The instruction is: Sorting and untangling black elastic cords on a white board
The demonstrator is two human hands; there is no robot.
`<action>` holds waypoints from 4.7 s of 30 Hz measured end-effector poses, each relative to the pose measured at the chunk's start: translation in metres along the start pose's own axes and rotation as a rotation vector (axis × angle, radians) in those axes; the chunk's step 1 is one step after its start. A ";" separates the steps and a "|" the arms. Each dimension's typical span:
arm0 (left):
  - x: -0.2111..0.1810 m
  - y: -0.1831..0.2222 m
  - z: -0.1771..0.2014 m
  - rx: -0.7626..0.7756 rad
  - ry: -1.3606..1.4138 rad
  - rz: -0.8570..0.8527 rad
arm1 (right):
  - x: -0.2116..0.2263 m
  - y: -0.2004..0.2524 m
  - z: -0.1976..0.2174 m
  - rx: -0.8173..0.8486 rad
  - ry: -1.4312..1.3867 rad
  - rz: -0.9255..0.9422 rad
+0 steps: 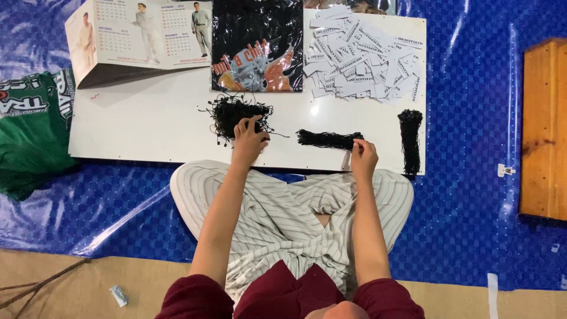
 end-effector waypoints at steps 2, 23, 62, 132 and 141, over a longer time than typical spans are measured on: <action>-0.003 0.001 -0.005 -0.029 -0.033 -0.022 | 0.006 0.004 -0.001 0.001 -0.006 0.021; -0.115 0.041 -0.011 -0.005 0.576 -0.390 | 0.062 0.102 -0.104 0.371 -0.652 -0.270; -0.119 -0.028 -0.045 0.000 0.307 -0.015 | -0.049 -0.031 -0.004 0.110 0.045 -0.091; 0.019 -0.012 -0.032 -0.269 -0.034 -0.198 | 0.111 0.108 -0.080 0.360 -0.641 0.323; 0.019 -0.008 -0.004 -0.165 -0.021 -0.079 | 0.112 0.080 -0.031 0.114 -0.670 0.242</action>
Point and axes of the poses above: each hand's wrist, its own y-axis away from the middle knuckle, its own z-axis out of the back of the hand, x = y × z, the point moved 10 cm from there along -y, towards the middle knuckle, and after that the axes turned 1 degree about -z, right-handed, at the moved point
